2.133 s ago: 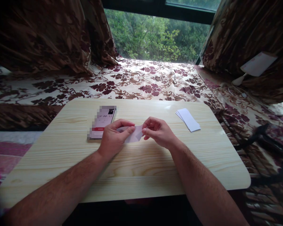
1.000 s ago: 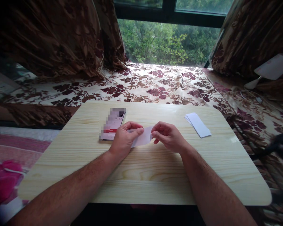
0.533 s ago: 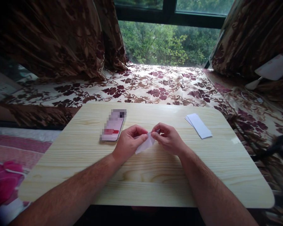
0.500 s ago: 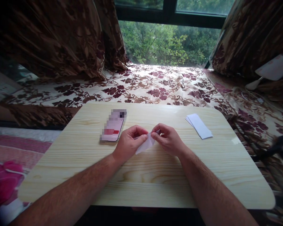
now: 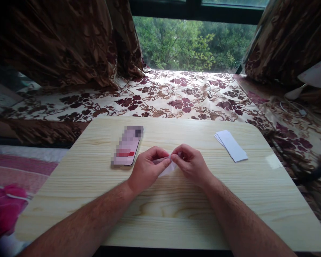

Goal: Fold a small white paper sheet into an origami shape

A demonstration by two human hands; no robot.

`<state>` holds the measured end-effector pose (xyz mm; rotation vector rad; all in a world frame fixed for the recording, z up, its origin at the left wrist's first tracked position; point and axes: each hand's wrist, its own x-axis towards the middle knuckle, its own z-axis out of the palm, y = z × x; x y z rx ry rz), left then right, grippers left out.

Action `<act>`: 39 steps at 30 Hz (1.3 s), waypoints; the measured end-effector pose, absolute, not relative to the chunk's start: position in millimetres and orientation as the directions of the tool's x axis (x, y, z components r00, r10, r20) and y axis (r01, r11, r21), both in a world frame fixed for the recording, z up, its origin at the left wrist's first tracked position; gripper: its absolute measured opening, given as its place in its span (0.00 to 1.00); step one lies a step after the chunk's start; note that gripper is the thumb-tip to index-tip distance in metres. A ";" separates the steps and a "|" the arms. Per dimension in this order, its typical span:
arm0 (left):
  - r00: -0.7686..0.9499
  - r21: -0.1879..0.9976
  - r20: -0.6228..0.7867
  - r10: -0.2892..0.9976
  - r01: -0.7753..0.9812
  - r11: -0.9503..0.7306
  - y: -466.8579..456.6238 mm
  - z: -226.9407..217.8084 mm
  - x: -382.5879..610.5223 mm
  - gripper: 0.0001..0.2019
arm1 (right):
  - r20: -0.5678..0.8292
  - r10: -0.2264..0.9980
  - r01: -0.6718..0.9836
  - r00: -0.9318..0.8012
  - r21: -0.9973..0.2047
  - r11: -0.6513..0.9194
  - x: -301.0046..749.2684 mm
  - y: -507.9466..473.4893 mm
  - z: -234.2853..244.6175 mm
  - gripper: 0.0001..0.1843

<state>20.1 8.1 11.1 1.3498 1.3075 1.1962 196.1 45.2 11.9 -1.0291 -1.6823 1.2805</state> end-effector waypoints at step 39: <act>-0.119 0.992 0.059 0.991 0.115 -0.045 9.7 12.7 19.5 0.09 | -0.047 0.953 -0.091 -0.299 -0.993 -0.078 183.9 40.2 20.4 0.17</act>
